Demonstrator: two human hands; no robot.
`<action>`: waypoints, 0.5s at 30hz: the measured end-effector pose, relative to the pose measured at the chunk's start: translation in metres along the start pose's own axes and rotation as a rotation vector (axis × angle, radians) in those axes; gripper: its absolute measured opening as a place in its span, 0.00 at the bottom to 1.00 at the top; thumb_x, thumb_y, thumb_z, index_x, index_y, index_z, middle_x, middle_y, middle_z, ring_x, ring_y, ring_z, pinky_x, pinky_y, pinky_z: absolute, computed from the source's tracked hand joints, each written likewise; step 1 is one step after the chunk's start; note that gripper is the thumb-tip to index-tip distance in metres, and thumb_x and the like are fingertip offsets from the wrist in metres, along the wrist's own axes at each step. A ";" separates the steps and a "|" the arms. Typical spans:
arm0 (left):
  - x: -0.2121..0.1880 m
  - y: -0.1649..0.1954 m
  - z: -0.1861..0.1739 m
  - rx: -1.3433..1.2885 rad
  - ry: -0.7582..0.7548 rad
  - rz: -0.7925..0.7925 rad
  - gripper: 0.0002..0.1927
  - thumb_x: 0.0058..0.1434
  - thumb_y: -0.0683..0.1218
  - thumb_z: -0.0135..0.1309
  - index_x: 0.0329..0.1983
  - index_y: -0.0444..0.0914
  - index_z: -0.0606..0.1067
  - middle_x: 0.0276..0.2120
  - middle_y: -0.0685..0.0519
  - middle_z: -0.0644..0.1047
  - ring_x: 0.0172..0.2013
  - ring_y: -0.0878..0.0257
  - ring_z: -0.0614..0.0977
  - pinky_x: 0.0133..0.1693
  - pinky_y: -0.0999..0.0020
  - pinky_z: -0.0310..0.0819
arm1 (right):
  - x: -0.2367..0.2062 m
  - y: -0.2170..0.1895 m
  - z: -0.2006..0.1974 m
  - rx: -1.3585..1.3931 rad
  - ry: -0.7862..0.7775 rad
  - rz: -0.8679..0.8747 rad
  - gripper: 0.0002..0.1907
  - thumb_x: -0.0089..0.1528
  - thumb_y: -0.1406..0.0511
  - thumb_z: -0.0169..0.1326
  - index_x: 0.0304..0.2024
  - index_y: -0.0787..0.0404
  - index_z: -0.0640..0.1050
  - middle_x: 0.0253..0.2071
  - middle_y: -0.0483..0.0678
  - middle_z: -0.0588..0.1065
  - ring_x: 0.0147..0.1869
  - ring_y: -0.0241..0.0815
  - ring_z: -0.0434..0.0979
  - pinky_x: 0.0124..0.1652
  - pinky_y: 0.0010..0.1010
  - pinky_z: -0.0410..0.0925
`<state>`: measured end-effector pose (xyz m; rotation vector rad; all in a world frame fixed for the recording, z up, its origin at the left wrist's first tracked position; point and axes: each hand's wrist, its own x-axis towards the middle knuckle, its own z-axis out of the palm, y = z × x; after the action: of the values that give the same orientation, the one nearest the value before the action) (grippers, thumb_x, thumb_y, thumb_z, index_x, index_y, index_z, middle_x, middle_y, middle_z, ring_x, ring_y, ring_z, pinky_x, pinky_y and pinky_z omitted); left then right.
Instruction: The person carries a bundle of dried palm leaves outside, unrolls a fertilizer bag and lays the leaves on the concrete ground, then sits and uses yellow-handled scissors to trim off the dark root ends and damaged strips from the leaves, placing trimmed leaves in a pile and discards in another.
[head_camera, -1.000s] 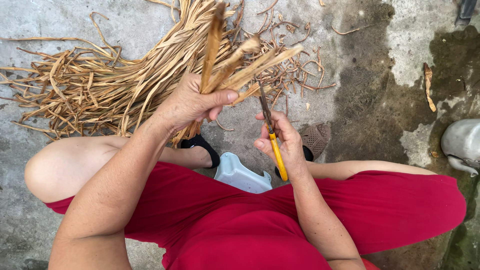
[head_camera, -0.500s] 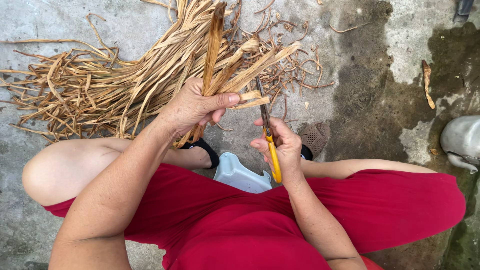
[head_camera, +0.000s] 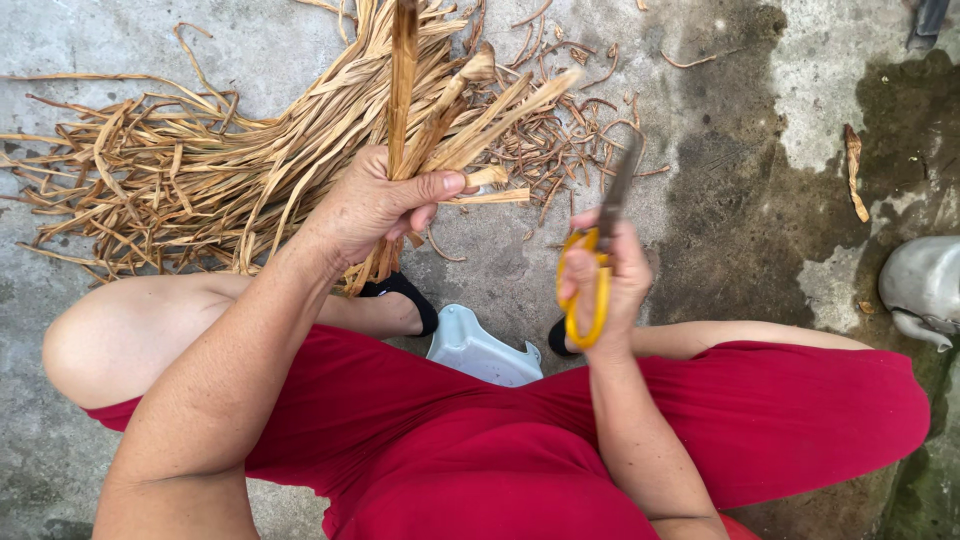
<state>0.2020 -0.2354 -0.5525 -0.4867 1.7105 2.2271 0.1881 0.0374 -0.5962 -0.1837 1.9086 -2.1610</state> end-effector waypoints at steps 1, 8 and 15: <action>0.000 0.000 -0.001 0.009 -0.004 -0.003 0.11 0.61 0.51 0.64 0.33 0.38 0.79 0.15 0.59 0.73 0.12 0.75 0.67 0.14 0.80 0.56 | 0.004 -0.005 -0.005 -0.021 -0.018 -0.046 0.22 0.63 0.59 0.66 0.55 0.59 0.75 0.32 0.39 0.70 0.28 0.25 0.67 0.28 0.17 0.63; 0.000 -0.002 0.005 0.117 -0.099 -0.024 0.18 0.67 0.59 0.53 0.35 0.40 0.80 0.16 0.58 0.74 0.13 0.75 0.68 0.15 0.79 0.57 | 0.001 -0.016 -0.008 -0.290 -0.283 0.007 0.28 0.59 0.59 0.68 0.59 0.59 0.74 0.38 0.38 0.69 0.40 0.26 0.69 0.42 0.18 0.66; -0.002 0.004 0.010 0.405 -0.079 0.032 0.23 0.68 0.62 0.47 0.50 0.45 0.83 0.15 0.60 0.72 0.14 0.74 0.67 0.15 0.77 0.58 | 0.007 -0.016 -0.010 -0.413 -0.225 0.120 0.27 0.57 0.61 0.69 0.57 0.57 0.75 0.33 0.36 0.69 0.35 0.25 0.69 0.37 0.17 0.67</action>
<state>0.2007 -0.2273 -0.5459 -0.2711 2.0643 1.8188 0.1770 0.0464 -0.5819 -0.3604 2.1429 -1.5759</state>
